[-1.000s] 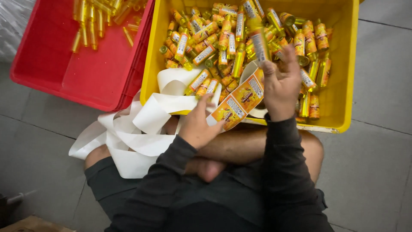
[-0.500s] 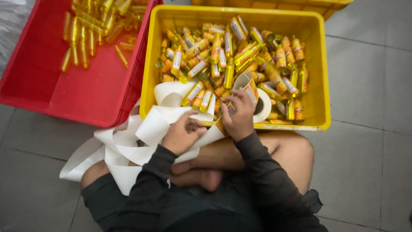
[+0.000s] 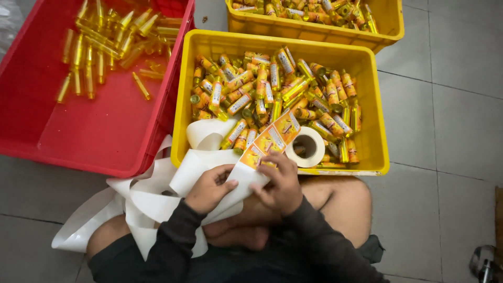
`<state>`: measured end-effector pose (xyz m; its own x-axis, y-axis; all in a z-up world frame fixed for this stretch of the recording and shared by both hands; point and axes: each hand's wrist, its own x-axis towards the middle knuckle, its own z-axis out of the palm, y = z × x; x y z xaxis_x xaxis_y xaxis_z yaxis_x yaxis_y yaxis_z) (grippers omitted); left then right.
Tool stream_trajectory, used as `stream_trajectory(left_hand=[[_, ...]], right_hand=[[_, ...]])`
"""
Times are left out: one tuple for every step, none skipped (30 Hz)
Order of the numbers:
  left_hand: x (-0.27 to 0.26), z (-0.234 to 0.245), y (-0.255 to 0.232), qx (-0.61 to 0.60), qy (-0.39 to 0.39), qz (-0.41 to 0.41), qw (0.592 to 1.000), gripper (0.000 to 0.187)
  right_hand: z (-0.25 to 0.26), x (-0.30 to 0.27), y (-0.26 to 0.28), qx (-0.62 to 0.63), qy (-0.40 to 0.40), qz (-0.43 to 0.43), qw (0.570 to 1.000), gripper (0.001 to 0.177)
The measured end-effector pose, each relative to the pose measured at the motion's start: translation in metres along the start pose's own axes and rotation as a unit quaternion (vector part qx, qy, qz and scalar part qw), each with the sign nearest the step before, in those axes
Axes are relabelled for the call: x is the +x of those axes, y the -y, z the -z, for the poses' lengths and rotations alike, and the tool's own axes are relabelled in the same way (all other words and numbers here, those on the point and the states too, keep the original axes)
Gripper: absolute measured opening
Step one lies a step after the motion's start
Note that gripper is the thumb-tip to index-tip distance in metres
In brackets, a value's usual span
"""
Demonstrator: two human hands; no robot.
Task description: The person sits on the floor and applies labels to small yellow bottles. They pick up a bottle, peel a label from a roll, wrap it around the bottle, and place the labeled bottle into a yellow bin.
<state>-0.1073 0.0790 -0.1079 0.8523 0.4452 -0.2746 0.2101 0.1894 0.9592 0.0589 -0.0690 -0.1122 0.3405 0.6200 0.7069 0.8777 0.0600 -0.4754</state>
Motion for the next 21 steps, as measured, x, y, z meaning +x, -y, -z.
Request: stream_trajectory(left_hand=[[-0.005, 0.0, -0.007, -0.002, 0.002, 0.0, 1.0, 0.044], [-0.011, 0.001, -0.013, -0.029, 0.01, -0.017, 0.999, 0.044], [-0.018, 0.003, -0.019, -0.055, 0.019, -0.034, 0.998, 0.044], [-0.021, 0.002, -0.023, -0.058, 0.018, -0.03, 0.998, 0.044], [-0.025, 0.002, -0.027, -0.06, 0.023, -0.042, 0.997, 0.045], [-0.029, 0.001, -0.03, -0.064, 0.027, -0.053, 0.996, 0.045], [-0.033, 0.004, -0.028, -0.067, 0.026, -0.048, 0.996, 0.045], [-0.033, 0.007, -0.026, -0.019, 0.021, -0.055, 0.998, 0.042], [-0.033, 0.01, -0.025, 0.029, 0.017, -0.063, 0.997, 0.04], [-0.035, 0.013, -0.029, 0.028, 0.021, -0.057, 0.998, 0.04], [-0.038, 0.016, -0.033, 0.076, 0.022, -0.071, 0.994, 0.038], [-0.038, 0.019, -0.038, 0.125, 0.023, -0.087, 0.988, 0.035], [-0.037, 0.02, -0.035, 0.125, 0.026, -0.085, 0.988, 0.035], [-0.038, 0.02, -0.03, 0.126, 0.032, -0.112, 0.985, 0.034], [-0.04, 0.021, -0.026, 0.128, 0.037, -0.139, 0.981, 0.033], [-0.039, 0.02, -0.03, 0.127, 0.036, -0.136, 0.982, 0.033], [-0.038, 0.019, -0.035, 0.135, 0.033, -0.156, 0.978, 0.031], [-0.038, 0.018, -0.039, 0.144, 0.03, -0.175, 0.974, 0.029], [-0.038, 0.019, -0.036, 0.144, 0.028, -0.172, 0.974, 0.029], [-0.038, 0.019, -0.033, 0.143, 0.022, -0.157, 0.977, 0.03], [-0.038, 0.019, -0.031, 0.142, 0.016, -0.142, 0.98, 0.031]], right_hand=[[0.005, 0.003, 0.007, -0.002, 0.001, -0.001, 1.0, 0.041], [0.01, 0.004, 0.016, -0.01, 0.03, -0.008, 0.999, 0.044], [0.014, 0.005, 0.026, -0.017, 0.058, -0.016, 0.998, 0.049], [0.014, 0.01, 0.031, -0.016, 0.062, -0.019, 0.998, 0.049], [0.014, 0.014, 0.036, 0.01, 0.066, -0.033, 0.997, 0.045], [0.015, 0.018, 0.042, 0.037, 0.071, -0.048, 0.996, 0.041], [0.015, 0.021, 0.049, 0.039, 0.076, -0.051, 0.995, 0.041], [0.015, 0.026, 0.055, 0.036, 0.091, -0.061, 0.993, 0.039], [0.015, 0.031, 0.061, 0.032, 0.106, -0.071, 0.991, 0.039], [0.014, 0.031, 0.065, 0.032, 0.108, -0.078, 0.991, 0.039], [0.013, 0.032, 0.068, 0.029, 0.127, -0.075, 0.989, 0.041], [0.011, 0.035, 0.069, 0.026, 0.143, -0.071, 0.987, 0.043], [0.007, 0.034, 0.066, 0.025, 0.143, -0.075, 0.987, 0.043], [0.003, 0.033, 0.064, 0.019, 0.143, -0.05, 0.988, 0.039], [-0.001, 0.032, 0.062, 0.014, 0.143, -0.026, 0.989, 0.035], [-0.002, 0.032, 0.061, 0.016, 0.145, -0.027, 0.989, 0.035], [-0.003, 0.032, 0.06, 0.017, 0.149, -0.022, 0.988, 0.033], [-0.004, 0.033, 0.059, 0.018, 0.153, -0.017, 0.988, 0.031], [-0.005, 0.033, 0.06, 0.021, 0.155, -0.018, 0.988, 0.031], [-0.005, 0.032, 0.06, 0.045, 0.156, -0.038, 0.986, 0.034], [-0.005, 0.032, 0.06, 0.069, 0.157, -0.058, 0.984, 0.037]])
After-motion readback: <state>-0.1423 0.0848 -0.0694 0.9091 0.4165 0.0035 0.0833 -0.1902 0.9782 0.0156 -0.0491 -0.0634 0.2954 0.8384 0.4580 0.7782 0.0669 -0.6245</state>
